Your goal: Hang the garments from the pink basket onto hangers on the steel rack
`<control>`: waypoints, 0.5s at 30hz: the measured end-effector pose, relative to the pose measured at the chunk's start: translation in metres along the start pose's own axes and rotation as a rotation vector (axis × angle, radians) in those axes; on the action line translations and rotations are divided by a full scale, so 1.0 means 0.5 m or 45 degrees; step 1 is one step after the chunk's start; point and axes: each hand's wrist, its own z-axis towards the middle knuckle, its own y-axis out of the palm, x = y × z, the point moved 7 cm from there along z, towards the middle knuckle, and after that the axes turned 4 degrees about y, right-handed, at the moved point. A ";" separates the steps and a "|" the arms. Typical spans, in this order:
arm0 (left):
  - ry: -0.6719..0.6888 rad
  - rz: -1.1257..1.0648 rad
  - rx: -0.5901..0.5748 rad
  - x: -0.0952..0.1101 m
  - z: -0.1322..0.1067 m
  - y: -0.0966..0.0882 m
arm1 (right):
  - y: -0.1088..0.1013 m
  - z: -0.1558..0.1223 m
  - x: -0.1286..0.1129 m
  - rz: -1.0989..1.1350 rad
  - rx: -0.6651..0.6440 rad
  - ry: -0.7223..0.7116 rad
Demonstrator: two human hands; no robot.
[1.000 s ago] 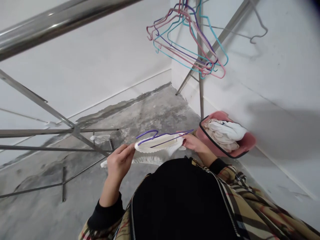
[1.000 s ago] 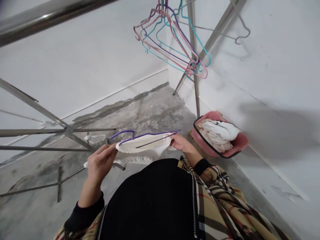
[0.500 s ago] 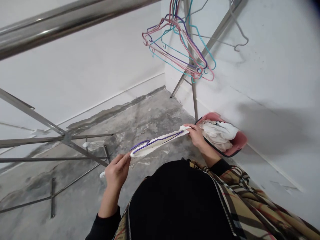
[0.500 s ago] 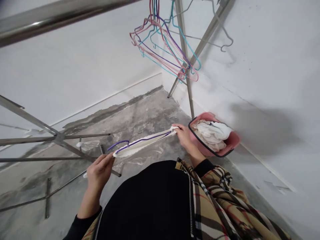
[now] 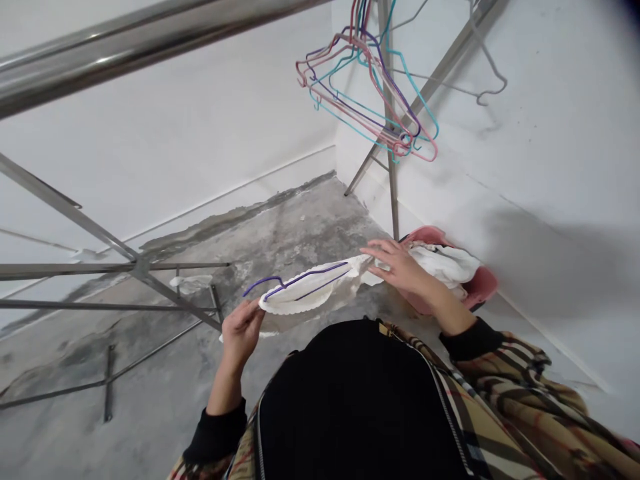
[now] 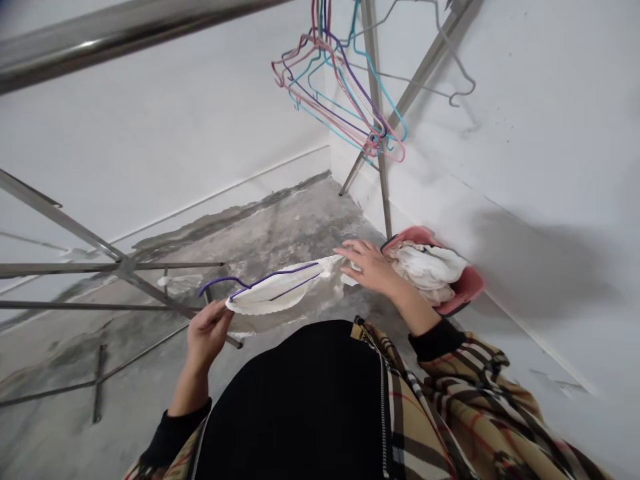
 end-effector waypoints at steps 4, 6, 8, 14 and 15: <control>-0.068 -0.093 -0.051 -0.007 0.015 0.005 | 0.019 0.014 -0.019 -0.156 -0.158 -0.143; -0.095 -0.117 -0.051 -0.010 0.022 0.009 | 0.026 0.018 -0.030 -0.190 -0.202 -0.204; -0.098 -0.139 -0.047 -0.010 0.029 0.011 | 0.029 0.020 -0.039 -0.247 -0.211 -0.236; -0.060 -0.193 -0.111 -0.011 0.036 0.012 | 0.021 0.010 -0.050 -0.282 -0.160 -0.265; -0.061 -0.195 -0.115 -0.012 0.035 0.009 | 0.017 0.007 -0.048 -0.261 -0.137 -0.258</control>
